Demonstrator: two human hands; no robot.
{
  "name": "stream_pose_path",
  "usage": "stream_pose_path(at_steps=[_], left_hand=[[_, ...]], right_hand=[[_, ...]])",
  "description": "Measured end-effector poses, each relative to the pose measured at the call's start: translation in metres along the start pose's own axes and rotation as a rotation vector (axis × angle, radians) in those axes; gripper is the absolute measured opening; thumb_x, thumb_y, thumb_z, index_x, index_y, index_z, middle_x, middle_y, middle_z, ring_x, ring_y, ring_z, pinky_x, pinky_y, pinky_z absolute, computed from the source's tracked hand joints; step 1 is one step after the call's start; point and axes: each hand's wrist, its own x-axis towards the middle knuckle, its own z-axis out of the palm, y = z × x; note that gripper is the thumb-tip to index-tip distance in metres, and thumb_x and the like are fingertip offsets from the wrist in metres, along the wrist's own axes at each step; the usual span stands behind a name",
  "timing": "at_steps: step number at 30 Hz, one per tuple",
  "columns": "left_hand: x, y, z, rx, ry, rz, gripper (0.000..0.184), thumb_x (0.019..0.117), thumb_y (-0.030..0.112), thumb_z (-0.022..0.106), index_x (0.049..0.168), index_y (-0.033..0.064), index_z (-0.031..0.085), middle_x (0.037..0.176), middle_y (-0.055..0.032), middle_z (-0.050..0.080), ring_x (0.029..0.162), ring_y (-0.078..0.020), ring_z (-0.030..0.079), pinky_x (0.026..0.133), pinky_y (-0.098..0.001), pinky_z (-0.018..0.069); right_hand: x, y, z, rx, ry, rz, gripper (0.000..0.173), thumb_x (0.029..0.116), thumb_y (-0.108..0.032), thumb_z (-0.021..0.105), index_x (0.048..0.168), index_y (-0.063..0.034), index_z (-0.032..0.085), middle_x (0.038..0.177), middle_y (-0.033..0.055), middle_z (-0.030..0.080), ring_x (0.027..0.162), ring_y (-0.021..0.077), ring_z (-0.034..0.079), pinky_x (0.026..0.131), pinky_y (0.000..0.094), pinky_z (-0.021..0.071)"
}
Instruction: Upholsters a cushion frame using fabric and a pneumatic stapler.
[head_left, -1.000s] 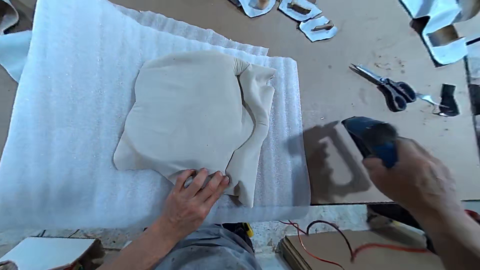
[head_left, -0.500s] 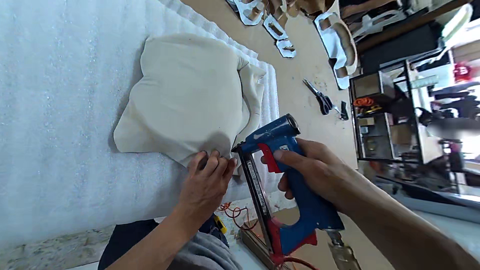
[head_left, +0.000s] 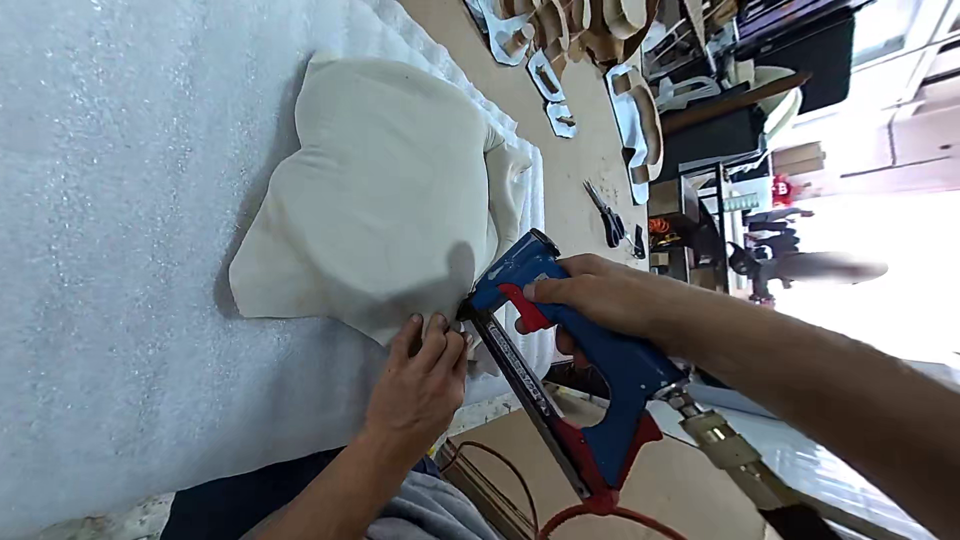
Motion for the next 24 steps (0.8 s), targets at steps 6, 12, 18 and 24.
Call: stream_pose_path(at_steps=[6,12,18,24], left_hand=[[0.002,0.002,0.003,0.005,0.008,-0.024,0.031,0.099,0.003,0.051,0.115,0.0136,0.075,0.113,-0.0036,0.073,0.119,-0.0252,0.064,0.106,-0.0482,0.0466],[0.001,0.002,0.001,0.003,0.01,0.003,0.031,0.0975,0.001,0.051,0.114,0.0113,0.076,0.111,-0.0018,0.074,0.116,-0.0246,0.065,0.105,-0.0478,0.0468],[0.0,0.003,0.003,0.015,-0.013,-0.011,0.032,0.0989,0.0,0.049,0.115,0.0108,0.074,0.113,-0.0025,0.073,0.118,-0.0266,0.064,0.108,-0.0491,0.046],[-0.002,0.0,0.001,0.047,-0.04,0.015,0.034,0.0991,0.001,0.049,0.119,0.0111,0.074,0.128,-0.0029,0.07,0.123,-0.0274,0.062,0.108,-0.0507,0.0453]], right_hand=[[0.011,-0.015,-0.008,-0.03,-0.069,0.053,0.024,0.1104,-0.03,0.047,0.122,-0.01,0.053,0.092,0.0101,0.075,0.05,0.0214,0.066,0.044,0.0319,0.0569],[0.005,0.009,-0.001,0.14,-0.075,0.001,0.024,0.1109,-0.029,0.046,0.123,-0.0092,0.052,0.09,0.0121,0.073,0.046,0.0198,0.063,0.042,0.0309,0.0554],[0.014,0.043,0.0,0.401,-0.144,-0.07,0.024,0.1108,-0.026,0.042,0.12,-0.0103,0.058,0.098,0.0135,0.075,0.048,0.02,0.064,0.043,0.0306,0.0563],[0.012,0.042,0.004,0.308,-0.081,-0.091,0.021,0.1091,-0.026,0.047,0.12,-0.0113,0.057,0.097,0.0113,0.075,0.05,0.0215,0.065,0.044,0.032,0.0572]])
